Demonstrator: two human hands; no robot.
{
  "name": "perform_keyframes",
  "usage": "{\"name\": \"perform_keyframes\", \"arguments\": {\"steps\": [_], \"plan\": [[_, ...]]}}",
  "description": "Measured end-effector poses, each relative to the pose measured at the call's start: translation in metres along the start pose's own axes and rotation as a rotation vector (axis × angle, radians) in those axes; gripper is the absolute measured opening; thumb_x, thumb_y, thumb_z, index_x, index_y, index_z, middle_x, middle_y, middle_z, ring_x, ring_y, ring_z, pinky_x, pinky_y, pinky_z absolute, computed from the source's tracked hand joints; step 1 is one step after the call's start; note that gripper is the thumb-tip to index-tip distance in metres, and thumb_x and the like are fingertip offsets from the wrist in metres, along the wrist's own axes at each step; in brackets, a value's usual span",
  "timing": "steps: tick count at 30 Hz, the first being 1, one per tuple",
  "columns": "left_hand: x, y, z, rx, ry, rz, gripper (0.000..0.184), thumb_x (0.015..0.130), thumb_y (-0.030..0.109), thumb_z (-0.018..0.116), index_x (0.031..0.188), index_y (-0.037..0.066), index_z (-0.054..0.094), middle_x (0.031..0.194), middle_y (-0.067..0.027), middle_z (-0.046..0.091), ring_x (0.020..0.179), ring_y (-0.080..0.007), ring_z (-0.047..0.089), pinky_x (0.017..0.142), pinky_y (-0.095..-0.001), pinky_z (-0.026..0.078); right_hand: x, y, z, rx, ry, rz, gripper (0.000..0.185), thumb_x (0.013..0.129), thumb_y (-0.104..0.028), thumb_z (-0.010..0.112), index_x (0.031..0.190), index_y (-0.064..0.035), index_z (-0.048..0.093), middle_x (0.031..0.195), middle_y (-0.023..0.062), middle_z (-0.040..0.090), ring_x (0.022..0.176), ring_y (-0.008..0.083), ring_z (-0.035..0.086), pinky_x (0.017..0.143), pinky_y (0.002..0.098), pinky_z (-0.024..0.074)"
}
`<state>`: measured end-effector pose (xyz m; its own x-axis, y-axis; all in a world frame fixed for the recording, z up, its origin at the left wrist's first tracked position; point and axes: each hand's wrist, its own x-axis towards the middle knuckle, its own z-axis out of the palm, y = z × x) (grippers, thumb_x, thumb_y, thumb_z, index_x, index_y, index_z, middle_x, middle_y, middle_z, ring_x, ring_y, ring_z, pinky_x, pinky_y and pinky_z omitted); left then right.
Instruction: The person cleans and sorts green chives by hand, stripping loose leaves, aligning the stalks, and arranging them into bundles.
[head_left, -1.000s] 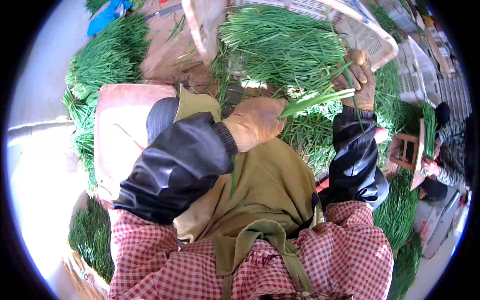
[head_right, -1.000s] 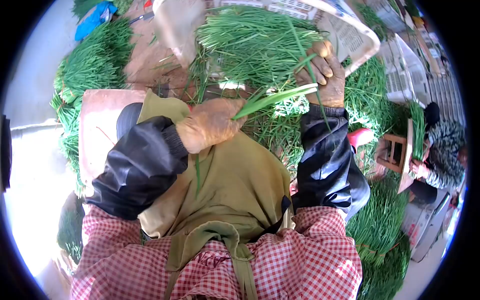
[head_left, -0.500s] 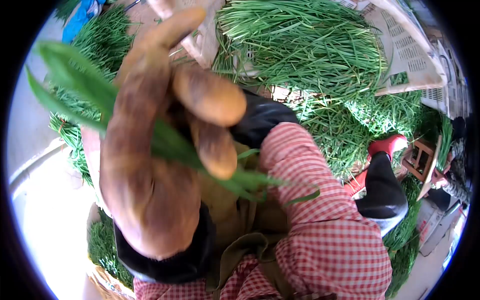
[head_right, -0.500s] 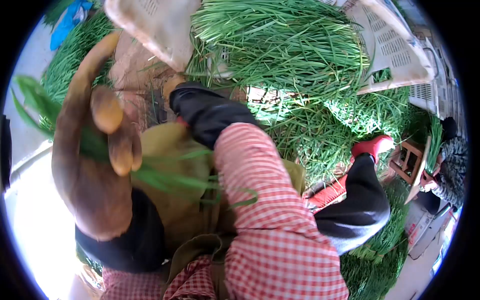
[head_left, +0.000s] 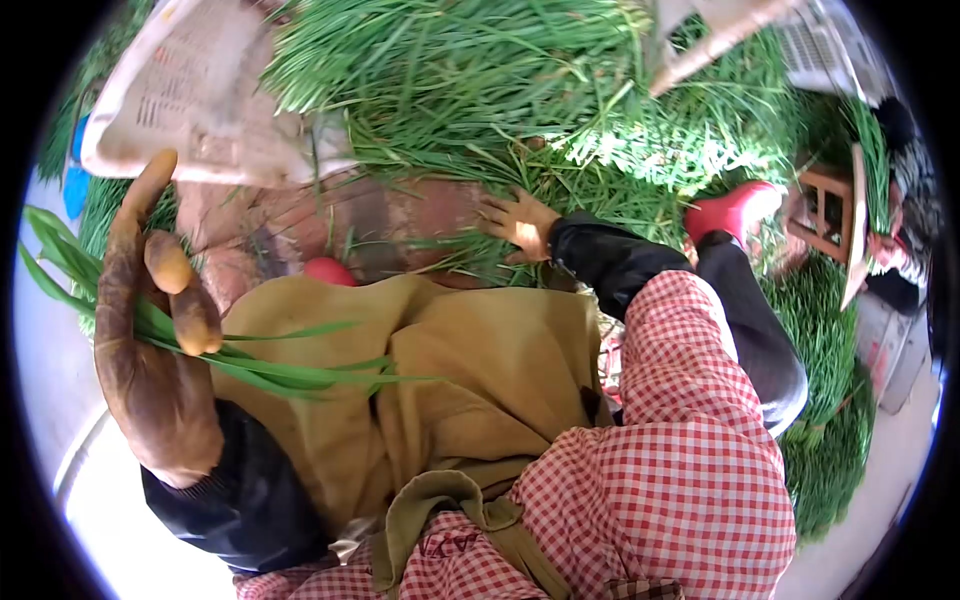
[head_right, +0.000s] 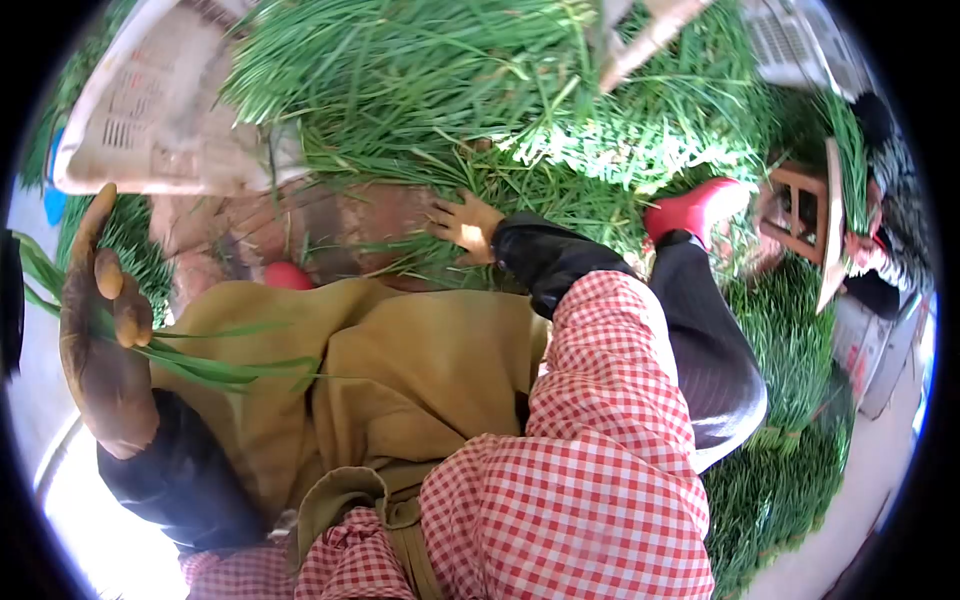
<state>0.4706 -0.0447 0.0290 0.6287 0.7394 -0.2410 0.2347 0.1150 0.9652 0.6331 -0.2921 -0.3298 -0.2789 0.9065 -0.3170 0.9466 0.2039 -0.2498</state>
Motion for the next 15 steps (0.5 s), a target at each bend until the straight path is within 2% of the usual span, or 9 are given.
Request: {"name": "perform_keyframes", "arguments": {"steps": [3, 4, 6, 7, 8, 9, 10, 11, 15], "plan": [[-0.004, -0.001, 0.011, -0.132, -0.174, -0.108, 0.049, 0.097, 0.025, 0.035, 0.131, -0.010, 0.033, 0.071, 0.0036, 0.050, 0.039, 0.0015, 0.034, 0.035, -0.0111, 0.031, -0.079, 0.032, -0.001, 0.078, -0.174, 0.071, 0.062, 0.072, -0.033, 0.068, 0.127, -0.0139, 0.047, 0.136, 0.0067, 0.040, 0.123, 0.0247, 0.040, 0.095, 0.0496, 0.0342], [-0.011, 0.006, 0.030, -0.081, -0.109, -0.188, 0.049, 0.095, 0.026, 0.040, 0.130, -0.009, 0.037, 0.069, 0.0040, 0.051, 0.037, 0.0029, 0.028, 0.032, -0.0105, 0.026, -0.106, 0.050, -0.004, 0.027, -0.170, 0.142, 0.050, 0.069, -0.030, 0.071, 0.113, -0.0125, 0.056, 0.129, 0.0093, 0.047, 0.118, 0.0272, 0.044, 0.091, 0.0466, 0.0376], [-0.019, 0.011, 0.044, -0.002, -0.185, -0.209, 0.051, 0.090, 0.031, 0.049, 0.127, -0.004, 0.043, 0.069, 0.0027, 0.054, 0.037, 0.0005, 0.029, 0.033, -0.0141, 0.024, -0.155, 0.127, 0.063, 0.113, -0.111, 0.624, 0.039, 0.069, -0.021, 0.067, 0.106, -0.0100, 0.060, 0.105, 0.0135, 0.057, 0.096, 0.0310, 0.056, 0.079, 0.0422, 0.0454], [-0.016, 0.002, 0.042, -0.002, -0.250, -0.237, 0.049, 0.089, 0.032, 0.050, 0.123, -0.003, 0.047, 0.070, 0.0020, 0.055, 0.038, -0.0008, 0.030, 0.034, -0.0153, 0.024, -0.187, 0.178, 0.086, 0.187, 0.041, 0.751, 0.037, 0.071, -0.018, 0.064, 0.106, -0.0080, 0.059, 0.097, 0.0146, 0.059, 0.093, 0.0300, 0.057, 0.077, 0.0425, 0.0464], [-0.016, 0.000, 0.046, -0.096, -0.261, -0.265, 0.047, 0.089, 0.032, 0.051, 0.120, -0.003, 0.048, 0.071, 0.0011, 0.055, 0.040, -0.0006, 0.031, 0.034, -0.0150, 0.025, -0.198, 0.198, 0.036, -0.145, -0.239, 0.906, 0.037, 0.074, -0.019, 0.062, 0.109, -0.0085, 0.059, 0.100, 0.0142, 0.060, 0.099, 0.0291, 0.057, 0.082, 0.0401, 0.0459], [-0.013, -0.004, 0.050, -0.097, -0.323, -0.262, 0.048, 0.091, 0.033, 0.048, 0.122, -0.004, 0.046, 0.071, 0.0007, 0.054, 0.040, -0.0010, 0.032, 0.035, -0.0147, 0.026, -0.224, 0.256, 0.045, -0.104, -0.342, 1.177, 0.041, 0.074, -0.022, 0.063, 0.114, -0.0122, 0.058, 0.110, 0.0133, 0.059, 0.107, 0.0284, 0.055, 0.087, 0.0391, 0.0443], [-0.008, -0.015, 0.056, -0.149, -0.364, -0.305, 0.050, 0.093, 0.034, 0.045, 0.125, -0.004, 0.042, 0.070, 0.0001, 0.054, 0.040, -0.0020, 0.032, 0.034, -0.0147, 0.027, -0.224, 0.214, -0.030, -0.327, -0.221, 1.281, 0.045, 0.073, -0.026, 0.064, 0.116, -0.0158, 0.057, 0.119, 0.0113, 0.057, 0.113, 0.0282, 0.053, 0.093, 0.0430, 0.0405], [-0.006, -0.019, 0.060, -0.143, -0.370, -0.315, 0.050, 0.095, 0.034, 0.042, 0.126, -0.004, 0.040, 0.071, -0.0005, 0.054, 0.041, -0.0029, 0.035, 0.035, -0.0156, 0.028, -0.243, 0.252, -0.023, -0.045, -0.281, 1.382, 0.046, 0.071, -0.025, 0.065, 0.115, -0.0174, 0.058, 0.120, 0.0098, 0.056, 0.114, 0.0280, 0.053, 0.095, 0.0480, 0.0379], [-0.023, -0.024, 0.090, -0.186, -0.465, -0.254, 0.048, 0.095, 0.034, 0.043, 0.126, -0.003, 0.042, 0.070, -0.0001, 0.055, 0.042, -0.0033, 0.037, 0.035, -0.0164, 0.031, -0.228, 0.173, -0.129, -0.272, -0.380, 1.183, 0.042, 0.071, -0.029, 0.066, 0.111, -0.0176, 0.061, 0.112, 0.0108, 0.060, 0.108, 0.0253, 0.057, 0.091, 0.0443, 0.0407]]}}
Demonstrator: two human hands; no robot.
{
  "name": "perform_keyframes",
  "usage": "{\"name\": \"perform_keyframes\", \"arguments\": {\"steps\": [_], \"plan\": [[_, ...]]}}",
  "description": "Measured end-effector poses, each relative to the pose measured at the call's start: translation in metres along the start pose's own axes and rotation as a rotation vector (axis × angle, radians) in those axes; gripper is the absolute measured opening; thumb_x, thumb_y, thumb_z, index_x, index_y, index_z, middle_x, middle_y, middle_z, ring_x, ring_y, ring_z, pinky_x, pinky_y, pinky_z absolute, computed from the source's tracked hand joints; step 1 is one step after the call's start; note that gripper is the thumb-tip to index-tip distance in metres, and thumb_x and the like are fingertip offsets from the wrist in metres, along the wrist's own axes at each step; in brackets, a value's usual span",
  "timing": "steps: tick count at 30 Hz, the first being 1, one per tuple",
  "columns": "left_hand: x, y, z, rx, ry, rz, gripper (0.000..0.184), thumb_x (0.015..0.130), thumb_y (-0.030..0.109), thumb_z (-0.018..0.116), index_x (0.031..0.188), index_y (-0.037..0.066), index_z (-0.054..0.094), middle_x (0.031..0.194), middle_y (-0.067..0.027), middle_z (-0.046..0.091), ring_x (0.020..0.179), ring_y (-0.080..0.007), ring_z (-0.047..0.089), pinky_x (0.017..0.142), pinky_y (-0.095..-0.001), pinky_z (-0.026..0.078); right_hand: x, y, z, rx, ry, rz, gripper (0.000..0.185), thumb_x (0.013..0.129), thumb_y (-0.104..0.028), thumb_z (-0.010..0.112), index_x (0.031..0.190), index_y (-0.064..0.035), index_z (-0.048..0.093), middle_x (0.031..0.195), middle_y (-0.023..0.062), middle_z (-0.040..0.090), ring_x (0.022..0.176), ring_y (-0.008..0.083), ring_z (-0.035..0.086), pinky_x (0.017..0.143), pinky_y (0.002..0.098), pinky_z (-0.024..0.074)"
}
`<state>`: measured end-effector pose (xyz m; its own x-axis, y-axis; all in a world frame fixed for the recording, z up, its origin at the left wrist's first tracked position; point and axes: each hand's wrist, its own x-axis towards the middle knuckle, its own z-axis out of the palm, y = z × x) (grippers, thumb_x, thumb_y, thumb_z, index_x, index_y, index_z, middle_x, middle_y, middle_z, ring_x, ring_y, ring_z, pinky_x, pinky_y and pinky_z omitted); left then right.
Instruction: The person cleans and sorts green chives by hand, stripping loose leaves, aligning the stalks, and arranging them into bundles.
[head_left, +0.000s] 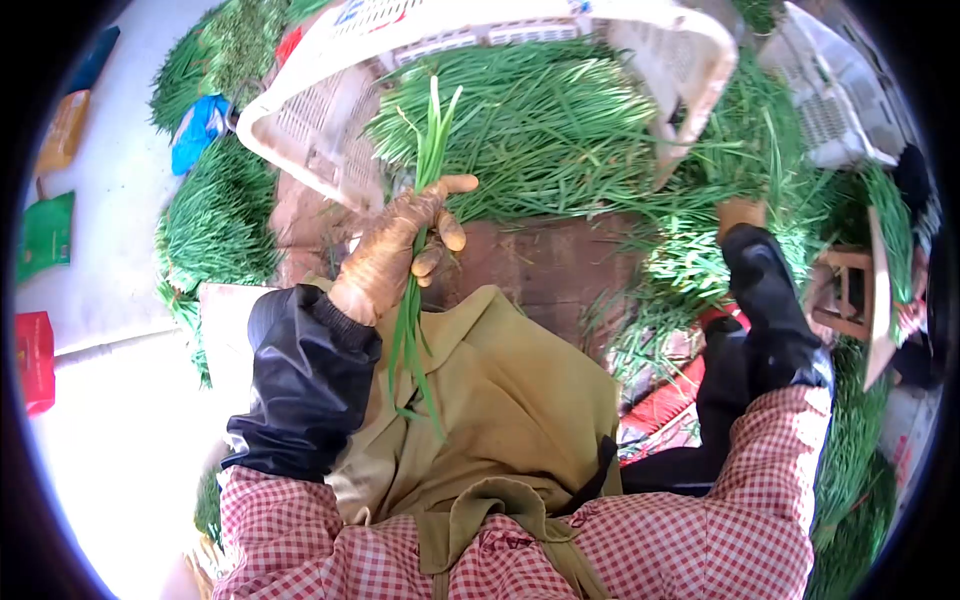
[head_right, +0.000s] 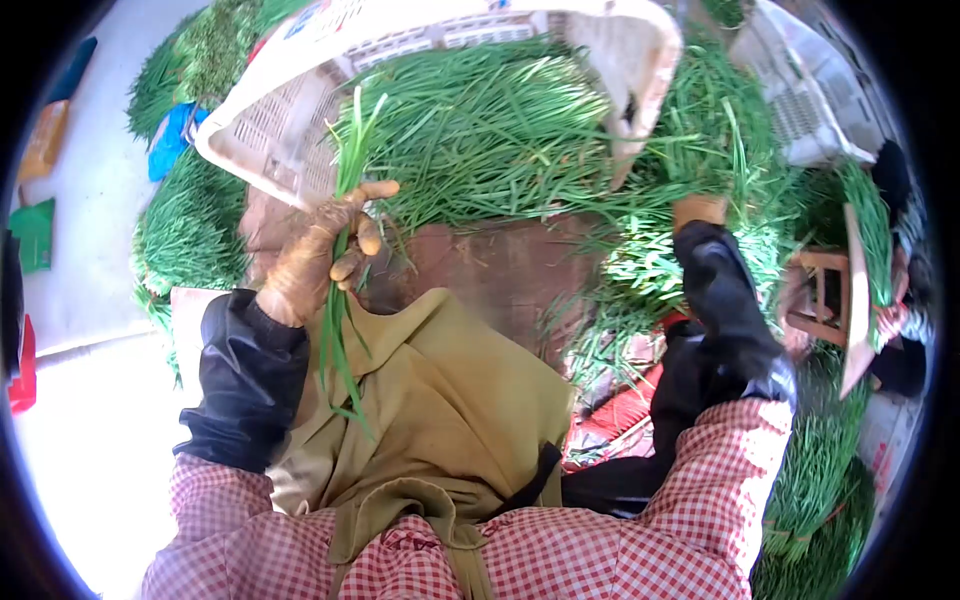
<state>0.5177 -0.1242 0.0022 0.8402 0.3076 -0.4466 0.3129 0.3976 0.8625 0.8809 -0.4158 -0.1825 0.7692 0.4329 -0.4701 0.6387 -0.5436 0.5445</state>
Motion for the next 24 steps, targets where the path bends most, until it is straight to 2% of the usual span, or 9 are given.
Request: {"name": "perform_keyframes", "arguments": {"steps": [3, 4, 6, 8, 10, 12, 16, 19, 24], "plan": [[-0.014, 0.010, 0.029, 0.054, -0.049, 0.008, 0.049, 0.094, 0.035, 0.044, 0.126, -0.002, 0.043, 0.069, 0.0004, 0.055, 0.042, -0.0033, 0.037, 0.036, -0.0167, 0.031, -0.098, -0.017, -0.073, 0.828, 0.229, -0.409, 0.043, 0.080, -0.036, 0.062, 0.109, -0.0050, 0.062, 0.106, 0.0151, 0.063, 0.097, 0.0240, 0.062, 0.080, 0.0335, 0.0470], [-0.022, 0.013, 0.039, 0.089, -0.065, -0.003, 0.050, 0.094, 0.036, 0.046, 0.126, -0.002, 0.044, 0.068, 0.0000, 0.055, 0.043, -0.0039, 0.039, 0.037, -0.0174, 0.032, -0.107, -0.029, -0.081, 1.424, -0.045, -0.661, 0.055, 0.083, -0.046, 0.058, 0.118, -0.0040, 0.057, 0.112, 0.0146, 0.060, 0.097, 0.0190, 0.060, 0.078, 0.0309, 0.0463], [-0.039, 0.019, 0.054, 0.148, -0.130, -0.011, 0.050, 0.092, 0.040, 0.048, 0.124, 0.001, 0.048, 0.067, 0.0000, 0.055, 0.047, -0.0044, 0.041, 0.040, -0.0172, 0.032, -0.174, -0.036, -0.129, 1.944, -0.256, -0.756, 0.064, 0.087, -0.053, 0.051, 0.128, -0.0044, 0.047, 0.117, 0.0128, 0.057, 0.097, 0.0169, 0.058, 0.077, 0.0294, 0.0447], [-0.066, 0.029, 0.067, 0.287, -0.272, -0.046, 0.047, 0.092, 0.041, 0.049, 0.121, 0.004, 0.052, 0.067, -0.0002, 0.055, 0.048, -0.0048, 0.041, 0.042, -0.0157, 0.032, -0.201, -0.052, -0.150, 2.233, -0.023, -0.748, 0.078, 0.085, -0.063, 0.044, 0.138, -0.0073, 0.033, 0.117, 0.0084, 0.055, 0.093, 0.0175, 0.057, 0.078, 0.0312, 0.0447], [-0.091, 0.036, 0.075, 0.323, -0.334, -0.072, 0.045, 0.091, 0.041, 0.049, 0.118, 0.006, 0.055, 0.068, -0.0003, 0.054, 0.052, -0.0047, 0.043, 0.042, -0.0151, 0.032, -0.233, -0.048, -0.169, 2.462, -0.049, -0.761, 0.084, 0.084, -0.068, 0.040, 0.138, -0.0061, 0.030, 0.111, 0.0073, 0.058, 0.083, 0.0132, 0.058, 0.066, 0.0238, 0.0443], [-0.115, 0.038, 0.080, 0.439, -0.392, -0.123, 0.045, 0.091, 0.041, 0.050, 0.119, 0.006, 0.055, 0.069, -0.0003, 0.052, 0.057, -0.0043, 0.045, 0.042, -0.0153, 0.031, -0.262, -0.048, -0.172, 2.619, -0.169, -1.031, 0.075, 0.088, -0.061, 0.040, 0.136, -0.0036, 0.033, 0.083, -0.0002, 0.057, 0.050, 0.0024, 0.040, 0.040, 0.0156, 0.0300], [-0.156, 0.029, 0.083, 0.506, -0.446, -0.107, 0.046, 0.088, 0.044, 0.054, 0.116, 0.008, 0.056, 0.065, -0.0005, 0.052, 0.048, -0.0028, 0.039, 0.040, -0.0153, 0.025, -0.306, -0.072, -0.168, 2.688, -0.228, -1.165, 0.039, 0.094, -0.032, 0.050, 0.113, 0.0023, 0.055, 0.060, -0.0023, 0.047, 0.041, 0.0030, 0.031, 0.039, 0.0152, 0.0271], [-0.191, 0.020, 0.100, 0.409, -0.331, -0.125, 0.049, 0.089, 0.048, 0.051, 0.115, 0.007, 0.056, 0.061, 0.0033, 0.048, 0.048, -0.0015, 0.038, 0.040, -0.0155, 0.025, -0.335, -0.102, -0.161, 3.244, -0.204, -0.857, 0.025, 0.092, -0.022, 0.053, 0.099, 0.0007, 0.062, 0.064, 0.0016, 0.057, 0.042, 0.0060, 0.039, 0.039, 0.0171, 0.0313], [-0.191, -0.018, 0.089, 0.276, 0.010, 0.022, 0.045, 0.089, 0.043, 0.055, 0.114, 0.006, 0.056, 0.060, 0.0064, 0.049, 0.050, 0.0000, 0.041, 0.041, -0.0160, 0.026, -0.359, -0.110, -0.143, 3.026, 0.012, -0.688, 0.023, 0.091, -0.016, 0.054, 0.103, 0.0028, 0.059, 0.066, 0.0021, 0.059, 0.046, 0.0040, 0.046, 0.040, 0.0154, 0.0345]]}}
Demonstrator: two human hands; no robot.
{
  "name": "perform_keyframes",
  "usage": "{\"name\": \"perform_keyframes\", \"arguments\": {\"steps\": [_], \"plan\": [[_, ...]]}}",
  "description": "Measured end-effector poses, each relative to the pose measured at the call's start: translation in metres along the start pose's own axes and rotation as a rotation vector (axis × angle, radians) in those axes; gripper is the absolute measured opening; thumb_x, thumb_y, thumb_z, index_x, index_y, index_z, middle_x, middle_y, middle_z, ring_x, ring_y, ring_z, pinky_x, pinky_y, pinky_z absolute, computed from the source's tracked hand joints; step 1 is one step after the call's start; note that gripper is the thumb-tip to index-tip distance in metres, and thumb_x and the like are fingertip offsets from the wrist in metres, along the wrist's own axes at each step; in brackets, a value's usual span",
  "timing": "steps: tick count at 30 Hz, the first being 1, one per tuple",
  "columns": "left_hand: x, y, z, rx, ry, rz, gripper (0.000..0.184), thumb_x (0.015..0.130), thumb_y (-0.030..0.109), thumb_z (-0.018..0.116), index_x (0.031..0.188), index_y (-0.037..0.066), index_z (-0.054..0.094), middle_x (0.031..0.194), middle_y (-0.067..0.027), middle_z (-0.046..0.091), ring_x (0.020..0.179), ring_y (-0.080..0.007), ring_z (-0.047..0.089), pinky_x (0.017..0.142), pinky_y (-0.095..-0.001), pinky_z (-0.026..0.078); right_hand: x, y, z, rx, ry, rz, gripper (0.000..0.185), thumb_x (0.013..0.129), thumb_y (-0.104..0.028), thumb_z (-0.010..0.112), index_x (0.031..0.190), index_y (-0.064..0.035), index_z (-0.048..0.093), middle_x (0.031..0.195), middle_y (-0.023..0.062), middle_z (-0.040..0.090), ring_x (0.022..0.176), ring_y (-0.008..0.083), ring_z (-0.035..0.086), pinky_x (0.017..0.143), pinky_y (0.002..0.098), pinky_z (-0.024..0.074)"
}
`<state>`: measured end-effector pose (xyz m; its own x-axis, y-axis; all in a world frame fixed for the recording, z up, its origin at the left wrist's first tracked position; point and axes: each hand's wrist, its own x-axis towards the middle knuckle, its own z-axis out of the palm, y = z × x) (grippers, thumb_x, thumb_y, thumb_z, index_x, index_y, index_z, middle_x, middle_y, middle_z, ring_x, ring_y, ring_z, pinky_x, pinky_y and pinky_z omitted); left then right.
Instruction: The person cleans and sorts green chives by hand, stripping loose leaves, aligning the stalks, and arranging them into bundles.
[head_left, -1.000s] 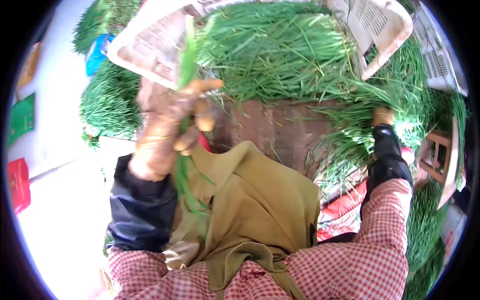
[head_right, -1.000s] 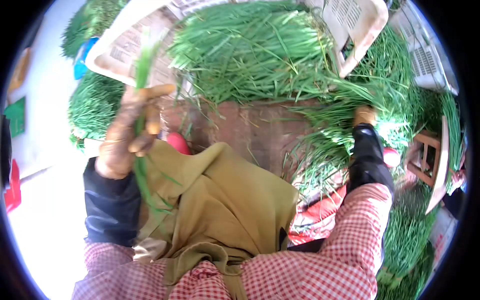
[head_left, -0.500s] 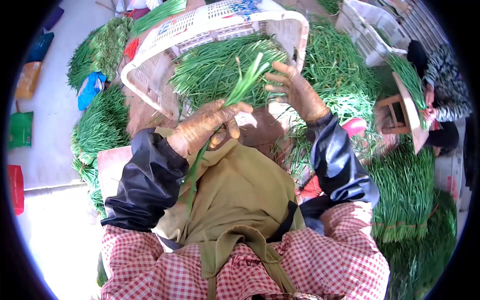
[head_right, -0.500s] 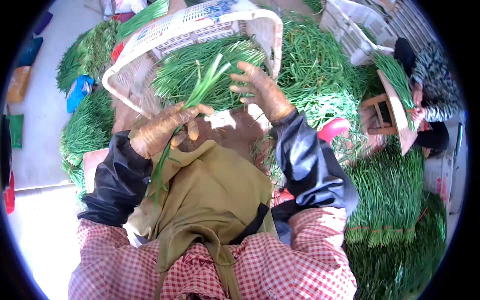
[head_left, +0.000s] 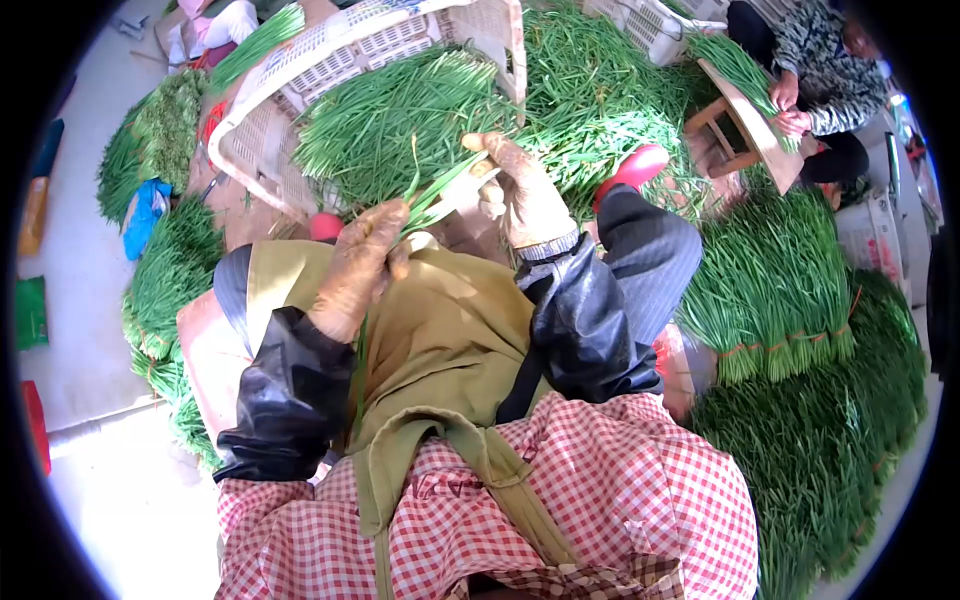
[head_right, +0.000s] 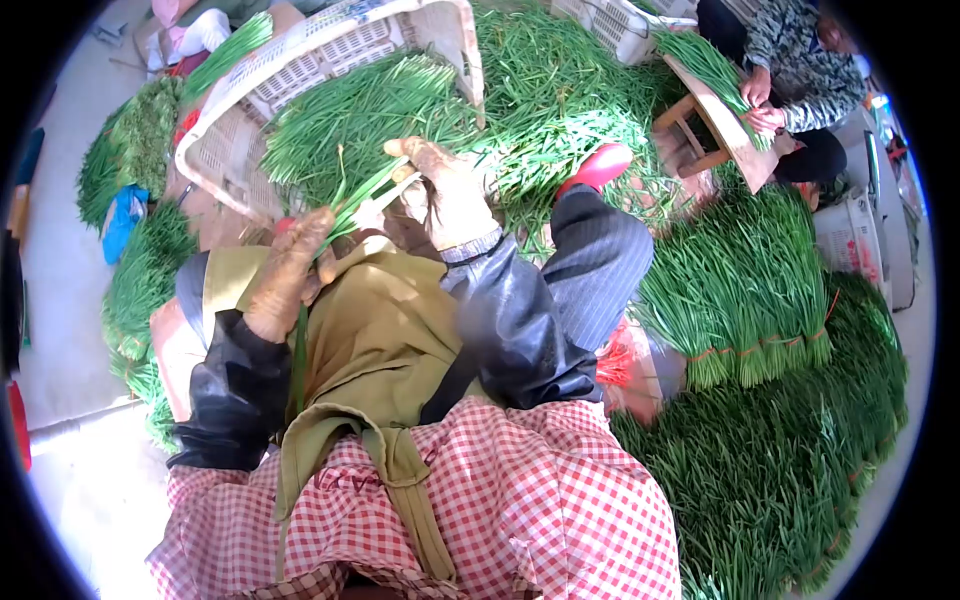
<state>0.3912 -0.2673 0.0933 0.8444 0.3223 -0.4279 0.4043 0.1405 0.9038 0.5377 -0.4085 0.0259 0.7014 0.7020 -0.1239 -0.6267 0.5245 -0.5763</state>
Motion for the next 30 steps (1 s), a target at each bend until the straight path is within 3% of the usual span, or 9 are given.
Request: {"name": "perform_keyframes", "arguments": {"steps": [5, 13, 15, 16, 18, 22, 24, 26, 30], "plan": [[0.006, -0.035, -0.014, -0.030, 0.079, 0.257, 0.032, 0.092, 0.028, 0.054, 0.110, 0.002, 0.056, 0.068, 0.0003, 0.058, 0.047, -0.0022, 0.040, 0.042, -0.0170, 0.031, -0.009, 0.014, 0.013, 0.101, -0.152, 0.123, 0.034, 0.092, -0.012, 0.052, 0.118, 0.0079, 0.047, 0.074, 0.0062, 0.060, 0.058, 0.0090, 0.056, 0.052, 0.0176, 0.0458], [0.011, -0.050, -0.053, -0.386, 0.002, 0.172, 0.019, 0.092, 0.019, 0.052, 0.102, 0.004, 0.059, 0.074, -0.0021, 0.062, 0.043, -0.0042, 0.040, 0.041, -0.0166, 0.035, -0.011, 0.029, 0.054, -0.142, -0.235, 0.084, 0.040, 0.090, -0.010, 0.048, 0.128, 0.0005, 0.043, 0.071, 0.0042, 0.060, 0.055, 0.0091, 0.055, 0.050, 0.0183, 0.0430], [0.037, -0.077, -0.068, -0.596, -0.110, 0.052, 0.028, 0.092, 0.023, 0.051, 0.107, 0.001, 0.056, 0.087, -0.0056, 0.065, 0.059, -0.0082, 0.056, 0.046, -0.0197, 0.042, -0.010, 0.032, 0.064, -0.273, -0.189, 0.032, 0.052, 0.086, -0.014, 0.049, 0.133, 0.0018, 0.037, 0.063, 0.0018, 0.053, 0.045, 0.0087, 0.044, 0.041, 0.0197, 0.0368], [0.033, -0.074, -0.069, -0.629, -0.102, 0.060, 0.028, 0.092, 0.023, 0.051, 0.107, 0.001, 0.056, 0.087, -0.0056, 0.065, 0.059, -0.0082, 0.056, 0.046, -0.0197, 0.042, -0.014, 0.025, 0.082, -0.271, -0.282, 0.079, 0.055, 0.087, -0.013, 0.050, 0.136, 0.0032, 0.032, 0.068, 0.0038, 0.059, 0.051, 0.0074, 0.049, 0.048, 0.0168, 0.0387], [0.022, -0.051, -0.067, -0.753, -0.211, -0.201, 0.026, 0.092, 0.020, 0.050, 0.108, 0.000, 0.056, 0.091, -0.0071, 0.065, 0.069, -0.0114, 0.060, 0.049, -0.0216, 0.045, -0.011, 0.027, 0.077, -0.226, -0.302, 0.111, 0.048, 0.089, -0.020, 0.049, 0.129, 0.0047, 0.041, 0.068, 0.0032, 0.059, 0.050, 0.0061, 0.046, 0.045, 0.0169, 0.0353], [0.048, -0.102, -0.096, -0.887, -0.817, -0.331, 0.028, 0.094, 0.023, 0.046, 0.108, 0.001, 0.056, 0.076, -0.0023, 0.060, 0.054, -0.0075, 0.052, 0.044, -0.0203, 0.041, -0.005, 0.019, 0.068, -0.526, -0.205, 0.123, 0.032, 0.093, -0.025, 0.047, 0.106, 0.0018, 0.059, 0.068, 0.0012, 0.059, 0.048, 0.0033, 0.043, 0.041, 0.0168, 0.0281], [0.026, -0.061, -0.085, -0.671, -0.769, -0.285, 0.037, 0.095, 0.036, 0.044, 0.108, 0.004, 0.057, 0.069, 0.0007, 0.053, 0.047, -0.0042, 0.043, 0.038, -0.0180, 0.036, -0.004, 0.021, 0.066, -0.529, -0.167, 0.136, 0.024, 0.093, -0.020, 0.047, 0.099, -0.0004, 0.060, 0.067, 0.0014, 0.060, 0.048, 0.0029, 0.043, 0.041, 0.0160, 0.0289], [0.016, -0.043, -0.069, -0.473, -0.296, -0.251, 0.045, 0.093, 0.046, 0.043, 0.113, 0.008, 0.056, 0.068, 0.0025, 0.050, 0.044, -0.0024, 0.038, 0.034, -0.0162, 0.029, 0.005, 0.021, 0.057, -0.653, 0.008, 0.151, 0.020, 0.093, -0.017, 0.049, 0.094, -0.0016, 0.061, 0.068, 0.0019, 0.062, 0.046, 0.0028, 0.042, 0.041, 0.0156, 0.0298], [0.009, -0.031, -0.065, -0.383, -0.274, -0.130, 0.055, 0.089, 0.049, 0.050, 0.128, 0.010, 0.049, 0.074, 0.0041, 0.053, 0.047, -0.0017, 0.040, 0.038, -0.0164, 0.028, 0.017, 0.034, 0.039, -0.763, 0.191, 0.072, 0.015, 0.089, -0.017, 0.056, 0.083, -0.0040, 0.061, 0.063, 0.0012, 0.058, 0.045, 0.0048, 0.046, 0.040, 0.0180, 0.0358]]}}
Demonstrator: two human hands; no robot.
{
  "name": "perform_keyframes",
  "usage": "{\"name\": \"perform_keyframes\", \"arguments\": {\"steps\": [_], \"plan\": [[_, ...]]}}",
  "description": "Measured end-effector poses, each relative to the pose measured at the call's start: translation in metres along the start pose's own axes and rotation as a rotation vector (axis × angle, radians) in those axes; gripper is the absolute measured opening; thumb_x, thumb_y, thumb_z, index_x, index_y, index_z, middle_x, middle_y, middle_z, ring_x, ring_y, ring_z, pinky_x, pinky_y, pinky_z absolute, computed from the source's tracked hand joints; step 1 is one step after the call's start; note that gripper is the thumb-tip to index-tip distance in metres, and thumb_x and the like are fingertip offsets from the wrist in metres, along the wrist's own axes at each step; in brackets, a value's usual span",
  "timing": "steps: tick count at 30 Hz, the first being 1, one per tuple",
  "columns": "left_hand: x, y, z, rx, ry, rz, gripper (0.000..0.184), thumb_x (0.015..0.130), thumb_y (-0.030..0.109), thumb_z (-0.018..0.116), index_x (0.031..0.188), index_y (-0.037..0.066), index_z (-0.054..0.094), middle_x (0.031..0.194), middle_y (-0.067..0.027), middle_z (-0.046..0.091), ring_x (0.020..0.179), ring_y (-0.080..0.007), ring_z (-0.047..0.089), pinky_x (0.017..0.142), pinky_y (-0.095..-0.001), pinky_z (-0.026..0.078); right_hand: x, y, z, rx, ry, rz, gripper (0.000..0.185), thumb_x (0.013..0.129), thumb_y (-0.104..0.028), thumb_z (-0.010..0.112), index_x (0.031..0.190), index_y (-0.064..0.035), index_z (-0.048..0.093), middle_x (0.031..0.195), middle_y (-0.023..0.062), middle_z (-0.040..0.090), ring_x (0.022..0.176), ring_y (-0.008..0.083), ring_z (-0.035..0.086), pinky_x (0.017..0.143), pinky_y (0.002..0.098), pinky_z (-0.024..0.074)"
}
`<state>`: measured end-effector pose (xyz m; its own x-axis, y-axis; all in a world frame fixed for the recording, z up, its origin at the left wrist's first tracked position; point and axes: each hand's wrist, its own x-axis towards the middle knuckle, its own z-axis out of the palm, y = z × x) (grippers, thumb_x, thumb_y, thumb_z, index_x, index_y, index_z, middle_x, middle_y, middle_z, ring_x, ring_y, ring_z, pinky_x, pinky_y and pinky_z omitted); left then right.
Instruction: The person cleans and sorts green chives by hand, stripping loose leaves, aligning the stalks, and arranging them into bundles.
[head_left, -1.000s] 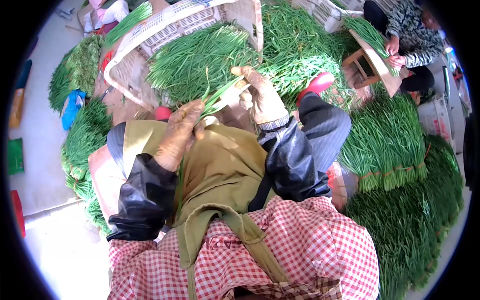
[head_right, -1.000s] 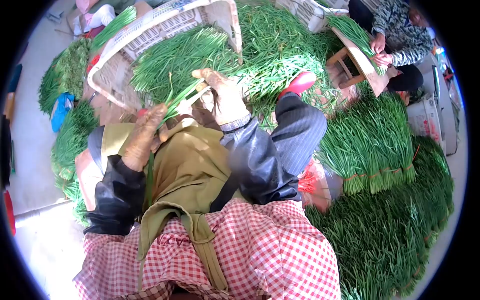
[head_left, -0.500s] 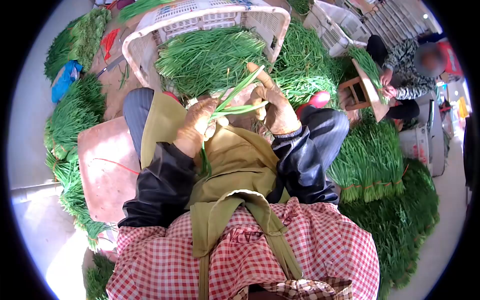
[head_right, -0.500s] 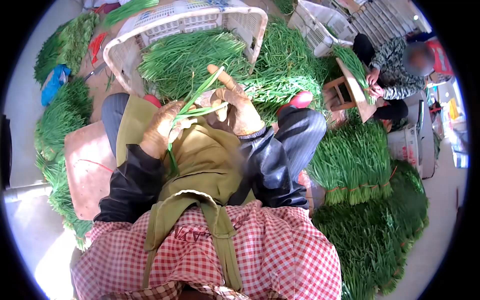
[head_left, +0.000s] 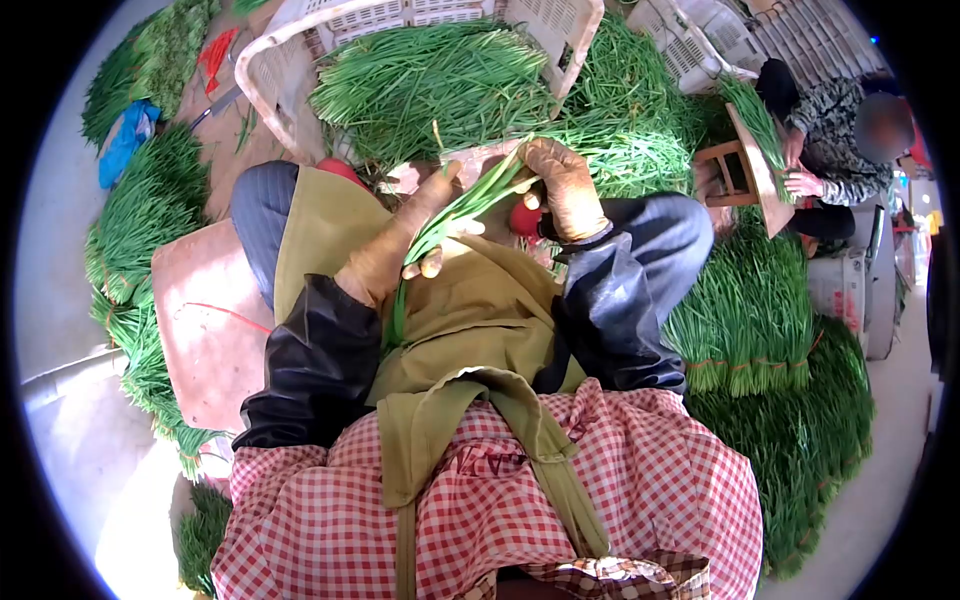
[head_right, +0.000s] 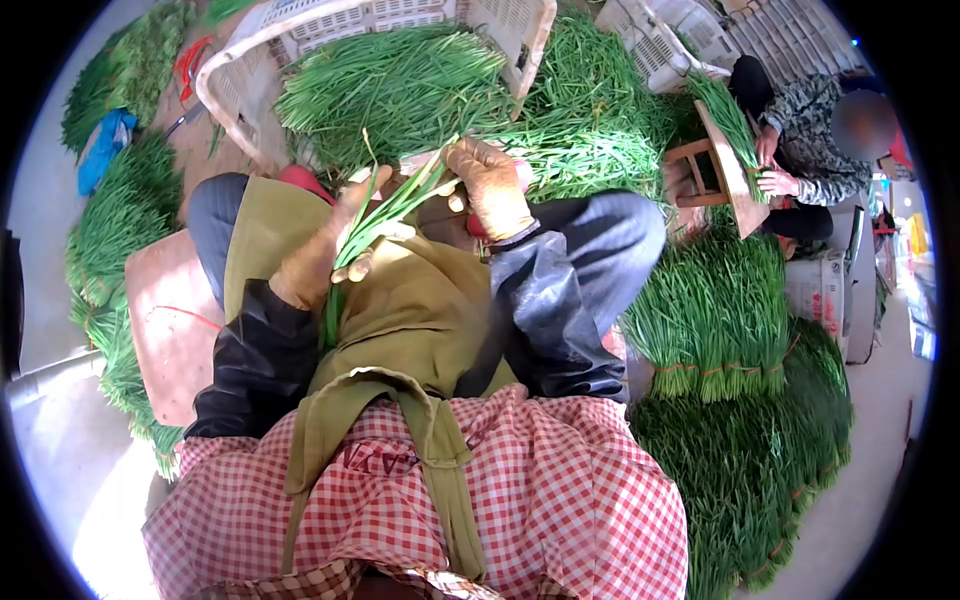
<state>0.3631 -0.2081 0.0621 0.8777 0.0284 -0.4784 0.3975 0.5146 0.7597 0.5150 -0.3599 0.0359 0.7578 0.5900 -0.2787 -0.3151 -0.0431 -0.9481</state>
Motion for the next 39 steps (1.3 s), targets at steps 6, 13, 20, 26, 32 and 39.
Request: {"name": "perform_keyframes", "arguments": {"steps": [6, 13, 20, 26, 32, 39], "plan": [[0.032, -0.017, -0.022, 0.301, -0.022, 0.047, 0.049, 0.087, 0.035, 0.058, 0.124, 0.004, 0.050, 0.097, -0.0081, 0.064, 0.067, -0.0073, 0.055, 0.047, -0.0190, 0.044, 0.048, 0.017, -0.003, -0.274, 0.172, -0.218, 0.015, 0.081, -0.014, 0.060, 0.075, -0.0007, 0.063, 0.062, 0.0034, 0.059, 0.049, 0.0090, 0.052, 0.048, 0.0239, 0.0418], [0.034, 0.011, -0.006, 0.211, 0.108, -0.014, 0.039, 0.088, 0.034, 0.057, 0.117, 0.007, 0.055, 0.091, -0.0032, 0.065, 0.046, -0.0022, 0.044, 0.039, -0.0154, 0.031, 0.081, 0.016, -0.080, -0.492, 0.465, -0.240, 0.024, 0.076, -0.028, 0.060, 0.083, -0.0060, 0.068, 0.067, 0.0092, 0.064, 0.061, 0.0170, 0.061, 0.061, 0.0285, 0.0469], [0.030, 0.003, -0.012, 0.217, 0.027, -0.018, 0.045, 0.086, 0.040, 0.059, 0.118, 0.008, 0.057, 0.081, 0.0027, 0.058, 0.048, -0.0004, 0.040, 0.037, -0.0153, 0.026, 0.079, 0.027, -0.188, -0.093, 0.574, -0.135, 0.022, 0.083, -0.024, 0.050, 0.086, -0.0038, 0.057, 0.078, 0.0109, 0.066, 0.063, 0.0168, 0.064, 0.044, 0.0223, 0.0408], [0.049, 0.009, -0.054, 1.001, 0.596, 0.663, 0.039, 0.094, 0.036, 0.045, 0.122, 0.011, 0.055, 0.118, -0.0112, 0.058, 0.105, -0.0251, 0.055, 0.092, -0.0339, 0.042, 0.048, -0.022, -0.179, -0.156, 0.257, -0.382, 0.021, 0.086, -0.021, 0.045, 0.073, -0.0068, 0.054, 0.078, 0.0124, 0.066, 0.058, 0.0118, 0.057, 0.049, 0.0210, 0.0390], [0.065, 0.023, 0.009, 0.451, 0.194, 0.542, 0.046, 0.092, 0.038, 0.051, 0.128, 0.010, 0.051, 0.127, -0.0076, 0.053, 0.117, -0.0186, 0.047, 0.103, -0.0316, 0.030, 0.026, -0.062, -0.061, -0.119, -0.147, -0.345, 0.017, 0.080, -0.014, 0.045, 0.071, -0.0061, 0.058, 0.074, 0.0081, 0.066, 0.057, 0.0109, 0.059, 0.046, 0.0190, 0.0406], [0.040, 0.016, 0.038, 0.133, -0.250, 0.243, 0.059, 0.092, 0.044, 0.045, 0.134, 0.004, 0.040, 0.107, -0.0067, 0.060, 0.084, -0.0109, 0.055, 0.067, -0.0219, 0.045, 0.035, -0.055, -0.021, -0.094, -0.103, -0.175, 0.014, 0.083, -0.017, 0.053, 0.078, -0.0061, 0.060, 0.067, 0.0018, 0.062, 0.049, 0.0066, 0.053, 0.043, 0.0180, 0.0367]]}}
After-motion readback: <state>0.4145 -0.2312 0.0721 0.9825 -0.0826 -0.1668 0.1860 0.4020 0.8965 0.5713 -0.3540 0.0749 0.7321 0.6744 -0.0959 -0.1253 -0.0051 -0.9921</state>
